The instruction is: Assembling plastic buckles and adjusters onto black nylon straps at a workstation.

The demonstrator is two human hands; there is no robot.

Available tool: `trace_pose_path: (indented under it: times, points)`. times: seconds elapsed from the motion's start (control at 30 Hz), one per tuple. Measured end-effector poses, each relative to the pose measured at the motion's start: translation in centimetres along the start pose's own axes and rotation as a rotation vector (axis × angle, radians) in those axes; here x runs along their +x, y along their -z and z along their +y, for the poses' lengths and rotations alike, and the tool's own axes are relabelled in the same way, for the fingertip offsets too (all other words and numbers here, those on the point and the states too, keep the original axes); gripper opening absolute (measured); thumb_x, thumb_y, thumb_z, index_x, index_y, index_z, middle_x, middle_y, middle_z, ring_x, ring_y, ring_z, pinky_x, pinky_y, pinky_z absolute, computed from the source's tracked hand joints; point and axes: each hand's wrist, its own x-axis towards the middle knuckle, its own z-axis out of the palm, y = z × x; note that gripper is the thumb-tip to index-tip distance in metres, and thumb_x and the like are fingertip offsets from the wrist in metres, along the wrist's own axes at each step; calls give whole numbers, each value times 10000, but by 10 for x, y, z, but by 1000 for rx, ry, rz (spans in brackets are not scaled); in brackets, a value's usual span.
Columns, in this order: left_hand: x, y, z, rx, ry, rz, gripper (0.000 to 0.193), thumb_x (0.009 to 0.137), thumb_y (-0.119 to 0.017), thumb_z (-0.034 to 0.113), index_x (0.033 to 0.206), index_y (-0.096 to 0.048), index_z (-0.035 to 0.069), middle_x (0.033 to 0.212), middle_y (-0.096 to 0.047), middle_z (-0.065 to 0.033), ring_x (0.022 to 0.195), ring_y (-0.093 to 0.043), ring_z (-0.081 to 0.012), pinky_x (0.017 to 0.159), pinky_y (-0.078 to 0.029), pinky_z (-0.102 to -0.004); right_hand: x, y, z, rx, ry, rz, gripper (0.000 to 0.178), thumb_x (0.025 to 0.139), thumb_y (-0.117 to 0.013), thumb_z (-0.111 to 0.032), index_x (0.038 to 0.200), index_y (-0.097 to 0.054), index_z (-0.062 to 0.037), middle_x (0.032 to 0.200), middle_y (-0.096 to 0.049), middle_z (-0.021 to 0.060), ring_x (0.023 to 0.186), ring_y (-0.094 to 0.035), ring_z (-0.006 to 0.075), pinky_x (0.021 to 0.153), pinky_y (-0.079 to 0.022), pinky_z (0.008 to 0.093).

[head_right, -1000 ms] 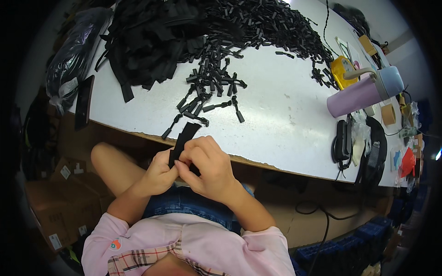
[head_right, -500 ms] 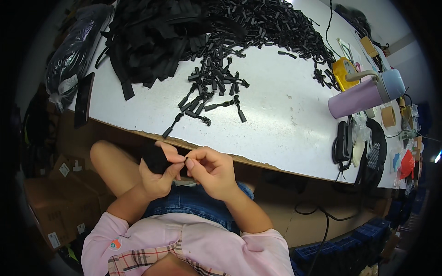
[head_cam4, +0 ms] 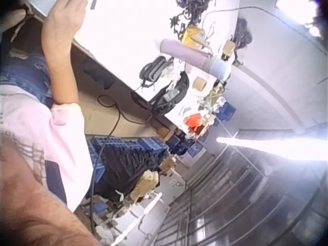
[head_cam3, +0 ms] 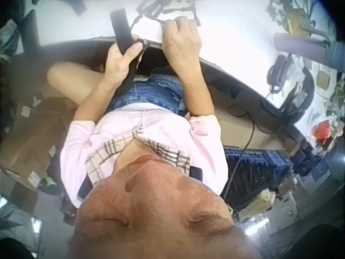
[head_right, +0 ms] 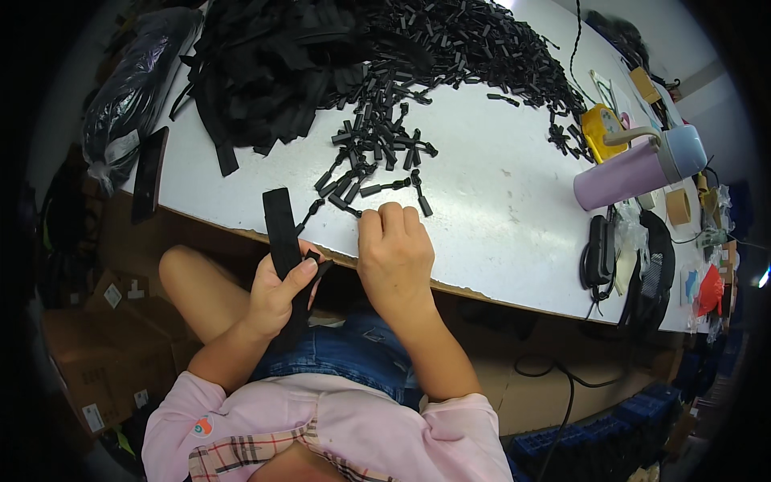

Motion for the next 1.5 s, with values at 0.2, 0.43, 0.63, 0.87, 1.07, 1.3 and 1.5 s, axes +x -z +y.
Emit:
trace_pose_path:
  times: [0.2, 0.43, 0.63, 0.87, 1.07, 1.3, 1.5]
  points:
    - [1, -1, -8, 45, -49, 33, 179, 827, -533, 161, 925, -514, 12, 770, -511, 12, 690, -430, -35, 634, -362, -175, 0, 3, 6, 143, -26, 153, 137, 663, -622, -35, 787, -564, -31, 776, -524, 74, 669, -497, 220, 566, -416, 297]
    - [2, -1, -5, 52, -42, 50, 167, 826, -534, 155, 902, -524, 7, 765, -508, 11, 689, -433, -37, 634, -363, -174, -7, 8, 9, 176, 179, 56, 233, 617, -615, -32, 846, -570, -29, 824, -520, 80, 734, -496, 222, 591, -420, 299]
    - [4, -6, 0, 48, -38, 7, 164, 821, -539, 142, 898, -529, -2, 746, -535, -1, 670, -467, -40, 610, -387, -179, -8, 11, 7, 241, 19, -34, 208, 630, -592, 8, 835, -561, -9, 834, -515, 108, 728, -524, 231, 588, -441, 276]
    - [6, -9, -6, 156, -136, 42, 137, 783, -586, 106, 863, -568, -3, 735, -566, -6, 660, -496, -51, 605, -406, -188, -19, 20, -6, 1430, -458, -146, 119, 732, -541, 63, 846, -556, 32, 847, -526, 83, 707, -544, 103, 583, -445, 199]
    - [10, -9, -5, 217, -234, 40, 124, 773, -595, 99, 847, -573, 1, 711, -563, -2, 646, -490, -48, 597, -403, -190, -20, 19, -8, 1293, -328, -80, 145, 726, -553, 61, 864, -585, 28, 850, -527, 74, 698, -542, 97, 595, -449, 191]
    - [10, -10, -5, 288, -272, 24, 95, 765, -588, 77, 822, -570, 4, 644, -525, 15, 585, -459, -39, 540, -379, -181, -18, 24, -4, 1213, -281, -126, 161, 704, -569, 57, 846, -615, -4, 799, -541, 64, 677, -541, 96, 582, -450, 193]
    - [9, -7, 0, 463, -266, 24, 82, 740, -592, 54, 803, -574, 5, 562, -484, 28, 531, -439, -32, 501, -371, -186, -12, 27, -1, 1004, -70, -94, 184, 673, -580, 71, 839, -612, -2, 767, -544, 75, 625, -539, 111, 520, -435, 209]
